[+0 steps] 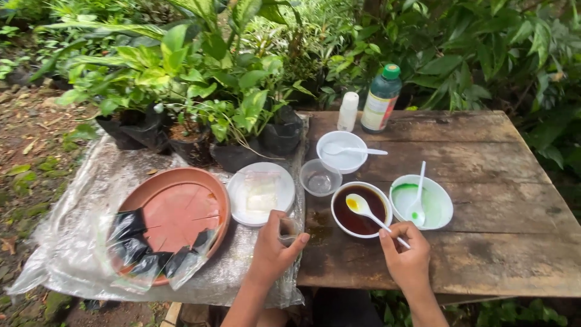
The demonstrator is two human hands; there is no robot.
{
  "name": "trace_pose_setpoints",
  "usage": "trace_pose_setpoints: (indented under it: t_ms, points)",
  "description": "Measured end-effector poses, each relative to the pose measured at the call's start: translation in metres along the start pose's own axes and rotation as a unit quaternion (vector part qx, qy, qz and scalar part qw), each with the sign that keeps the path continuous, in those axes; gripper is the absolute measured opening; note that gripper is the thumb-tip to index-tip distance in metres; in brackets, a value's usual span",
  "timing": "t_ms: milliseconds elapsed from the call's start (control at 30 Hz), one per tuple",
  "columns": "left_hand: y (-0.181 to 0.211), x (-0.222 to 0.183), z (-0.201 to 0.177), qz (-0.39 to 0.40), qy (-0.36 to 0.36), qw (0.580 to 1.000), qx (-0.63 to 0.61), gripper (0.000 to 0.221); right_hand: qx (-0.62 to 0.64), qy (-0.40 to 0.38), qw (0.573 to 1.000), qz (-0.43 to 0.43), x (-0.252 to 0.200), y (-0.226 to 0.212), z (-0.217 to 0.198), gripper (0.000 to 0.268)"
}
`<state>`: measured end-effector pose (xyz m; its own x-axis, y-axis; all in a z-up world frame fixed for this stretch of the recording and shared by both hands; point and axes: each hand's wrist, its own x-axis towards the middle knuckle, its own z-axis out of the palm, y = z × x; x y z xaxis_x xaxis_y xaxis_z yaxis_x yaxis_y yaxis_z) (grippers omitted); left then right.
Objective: Mixing colored liquids in bowls and transferring them into small plastic cups and bags using spoons.
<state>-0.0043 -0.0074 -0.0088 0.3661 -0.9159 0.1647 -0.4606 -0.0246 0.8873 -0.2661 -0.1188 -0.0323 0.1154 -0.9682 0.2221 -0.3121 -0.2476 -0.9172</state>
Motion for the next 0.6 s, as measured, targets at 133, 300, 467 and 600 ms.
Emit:
trace_pose_setpoints:
  t_ms: [133,300,467,600]
  points:
    - [-0.010,0.001,0.005,0.002,-0.006,1.000,0.001,0.056,-0.022,-0.005,0.999,0.039,0.001,-0.004,-0.001,0.022]
    - [-0.019,0.002,0.009,0.006,0.001,1.000,0.007,0.050,-0.010,-0.017,0.999,-0.028,0.002,-0.005,-0.001,0.022]
    - [-0.025,0.001,0.013,0.010,0.021,1.000,-0.001,0.053,0.007,-0.007,0.999,-0.031,0.004,-0.002,0.001,0.024]
    - [-0.028,0.002,0.013,0.030,0.051,0.998,-0.018,0.056,0.038,0.001,0.997,-0.061,0.008,-0.002,0.003,0.028]
